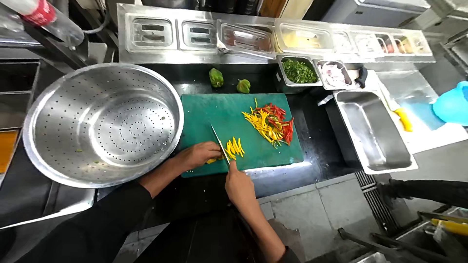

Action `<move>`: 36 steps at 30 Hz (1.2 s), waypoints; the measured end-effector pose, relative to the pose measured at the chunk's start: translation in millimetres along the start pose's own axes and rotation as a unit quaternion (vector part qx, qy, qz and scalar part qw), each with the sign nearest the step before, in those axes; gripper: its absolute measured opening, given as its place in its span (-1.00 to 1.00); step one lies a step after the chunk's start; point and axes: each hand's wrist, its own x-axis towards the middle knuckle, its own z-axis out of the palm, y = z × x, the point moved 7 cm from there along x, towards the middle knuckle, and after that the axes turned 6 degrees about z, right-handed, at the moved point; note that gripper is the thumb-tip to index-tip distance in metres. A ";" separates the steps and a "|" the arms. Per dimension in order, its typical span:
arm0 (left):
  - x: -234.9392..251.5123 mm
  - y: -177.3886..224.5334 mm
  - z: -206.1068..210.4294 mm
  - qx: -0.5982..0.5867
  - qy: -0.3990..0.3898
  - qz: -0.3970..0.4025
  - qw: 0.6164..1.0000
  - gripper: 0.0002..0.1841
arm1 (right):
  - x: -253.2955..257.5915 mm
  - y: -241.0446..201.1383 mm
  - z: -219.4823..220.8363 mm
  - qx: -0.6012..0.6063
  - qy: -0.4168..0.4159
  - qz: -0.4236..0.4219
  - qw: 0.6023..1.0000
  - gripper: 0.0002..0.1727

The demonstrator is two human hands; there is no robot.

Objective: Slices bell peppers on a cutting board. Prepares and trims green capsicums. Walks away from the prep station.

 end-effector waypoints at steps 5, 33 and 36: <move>-2.5 5.3 -2.5 -0.010 0.010 0.001 1.000 -0.76 | -4.7 -2.7 -5.5 -0.001 0.005 -0.008 1.000 -0.56; -26.5 13.7 -6.7 0.038 0.044 -0.001 0.998 -0.83 | -8.9 -19.0 9.6 -0.030 0.001 -0.027 0.999 -0.59; -31.8 13.2 -8.1 0.034 0.035 -0.001 0.999 -0.80 | -7.8 -18.2 12.6 -0.026 -0.021 -0.030 0.999 -0.58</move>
